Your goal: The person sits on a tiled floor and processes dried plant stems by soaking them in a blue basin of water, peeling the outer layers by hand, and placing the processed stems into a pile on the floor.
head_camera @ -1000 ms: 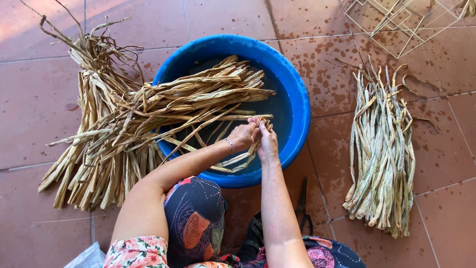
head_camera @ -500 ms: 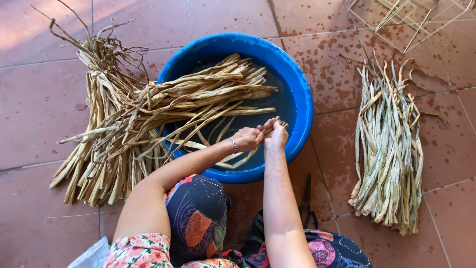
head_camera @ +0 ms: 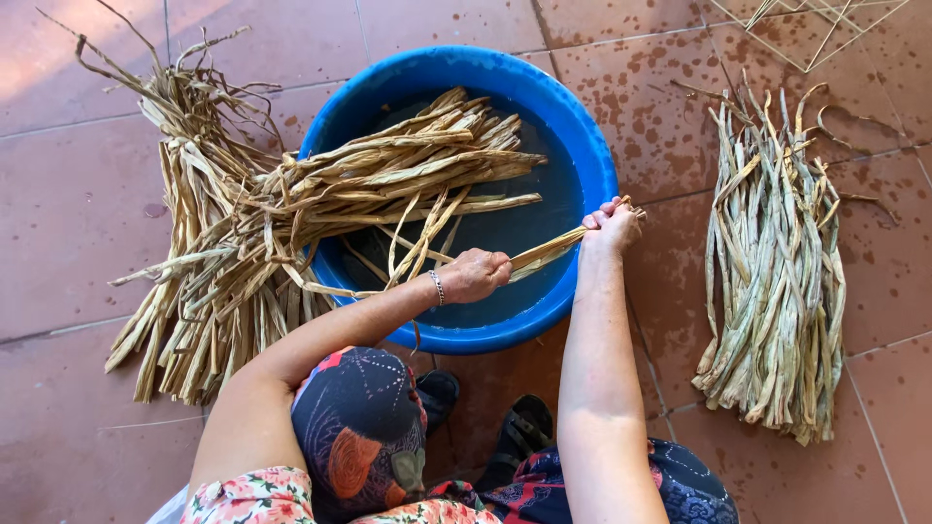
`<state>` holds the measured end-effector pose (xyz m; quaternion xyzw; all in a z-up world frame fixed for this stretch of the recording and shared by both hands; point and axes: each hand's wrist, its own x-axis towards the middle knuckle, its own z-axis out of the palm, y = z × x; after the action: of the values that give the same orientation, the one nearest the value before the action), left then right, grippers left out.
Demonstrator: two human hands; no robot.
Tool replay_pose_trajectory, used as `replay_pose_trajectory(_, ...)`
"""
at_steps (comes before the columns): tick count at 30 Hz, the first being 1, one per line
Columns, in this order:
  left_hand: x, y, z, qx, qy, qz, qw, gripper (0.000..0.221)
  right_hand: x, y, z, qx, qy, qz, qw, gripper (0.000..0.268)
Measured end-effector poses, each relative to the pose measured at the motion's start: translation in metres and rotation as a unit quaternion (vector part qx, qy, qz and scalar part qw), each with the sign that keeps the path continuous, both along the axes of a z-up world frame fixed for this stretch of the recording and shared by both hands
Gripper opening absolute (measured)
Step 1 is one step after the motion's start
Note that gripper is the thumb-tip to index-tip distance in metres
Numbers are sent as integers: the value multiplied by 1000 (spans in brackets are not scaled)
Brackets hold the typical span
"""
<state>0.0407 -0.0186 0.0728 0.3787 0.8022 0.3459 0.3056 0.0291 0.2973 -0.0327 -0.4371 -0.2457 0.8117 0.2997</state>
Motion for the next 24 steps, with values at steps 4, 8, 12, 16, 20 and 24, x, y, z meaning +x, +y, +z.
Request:
replay_pose_trajectory(4,1,-10,7,-19,4,-4,1000,29,-2,14,6,-2,9,-27,1000,20)
replay_pose_trajectory(8,3,-20,8,-13,32,-20,999,28,0,36,-15,2,-46,-64,997,19)
replay_pose_trajectory(12,10,-29,8,-22,94,-30,995,26,7,69,-40,-23,16,-56,998,20)
replay_pose_trajectory(16,14,-40,12,-33,119,-44,991,25,26,93,-55,-1,-36,-99,994,19)
replay_pose_trajectory(20,8,-52,22,-56,131,-56,988,25,35,118,-41,18,-53,-142,988,27)
replay_pose_trajectory(24,5,-70,16,-64,149,-51,985,25,42,135,-26,22,-88,-181,979,44)
